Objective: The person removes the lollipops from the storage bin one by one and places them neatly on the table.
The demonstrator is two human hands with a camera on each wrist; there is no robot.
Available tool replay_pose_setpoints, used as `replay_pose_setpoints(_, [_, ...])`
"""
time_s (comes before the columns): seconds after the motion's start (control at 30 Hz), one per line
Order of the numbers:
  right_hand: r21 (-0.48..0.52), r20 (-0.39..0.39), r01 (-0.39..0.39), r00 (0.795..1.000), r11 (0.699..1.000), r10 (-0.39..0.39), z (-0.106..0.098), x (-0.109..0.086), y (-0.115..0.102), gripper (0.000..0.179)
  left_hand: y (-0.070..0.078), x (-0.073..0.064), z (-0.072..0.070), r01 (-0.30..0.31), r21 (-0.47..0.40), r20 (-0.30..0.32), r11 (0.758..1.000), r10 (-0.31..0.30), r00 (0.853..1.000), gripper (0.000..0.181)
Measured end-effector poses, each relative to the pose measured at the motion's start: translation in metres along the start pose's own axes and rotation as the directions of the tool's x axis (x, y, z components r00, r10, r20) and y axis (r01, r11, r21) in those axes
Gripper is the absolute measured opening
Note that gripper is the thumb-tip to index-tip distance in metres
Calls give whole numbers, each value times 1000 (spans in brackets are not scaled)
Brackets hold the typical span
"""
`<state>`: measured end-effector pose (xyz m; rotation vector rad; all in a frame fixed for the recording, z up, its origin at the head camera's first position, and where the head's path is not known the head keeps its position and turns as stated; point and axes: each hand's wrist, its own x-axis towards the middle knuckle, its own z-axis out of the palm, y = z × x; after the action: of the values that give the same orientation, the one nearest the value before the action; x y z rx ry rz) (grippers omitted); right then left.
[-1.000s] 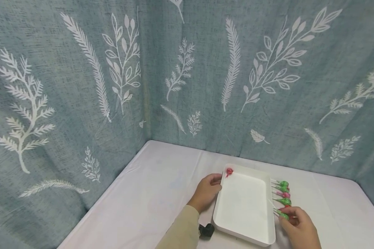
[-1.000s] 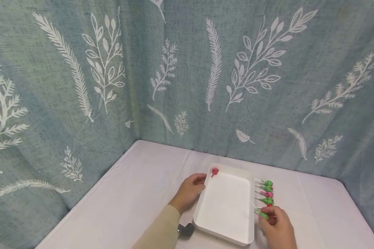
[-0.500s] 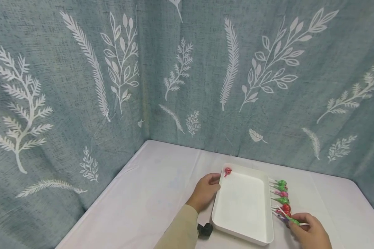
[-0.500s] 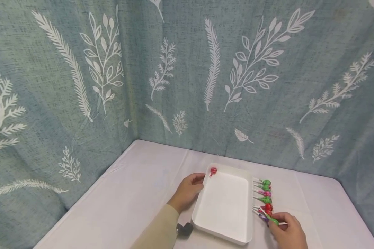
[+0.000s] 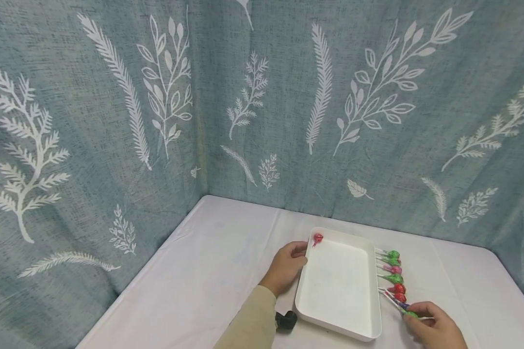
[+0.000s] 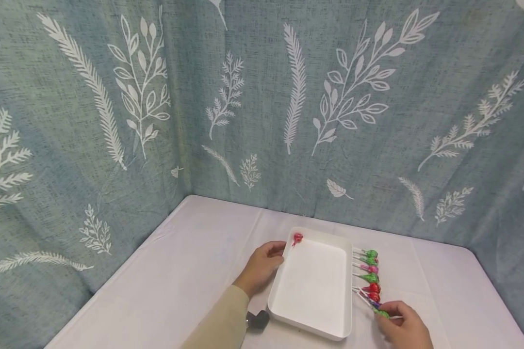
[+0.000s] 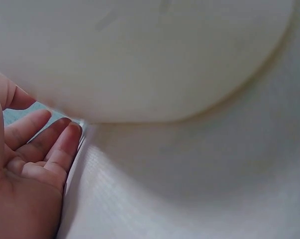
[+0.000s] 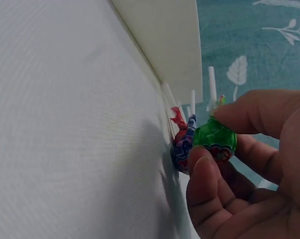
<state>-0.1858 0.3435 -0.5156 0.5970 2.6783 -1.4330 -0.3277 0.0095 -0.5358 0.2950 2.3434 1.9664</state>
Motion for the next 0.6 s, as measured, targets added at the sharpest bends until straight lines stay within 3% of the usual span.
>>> replay_pose_setpoints(0.6, [-81, 11, 4, 1000, 997, -3, 10, 5, 6, 32, 0, 1, -1, 23, 6, 2, 1000, -23, 1000, 46])
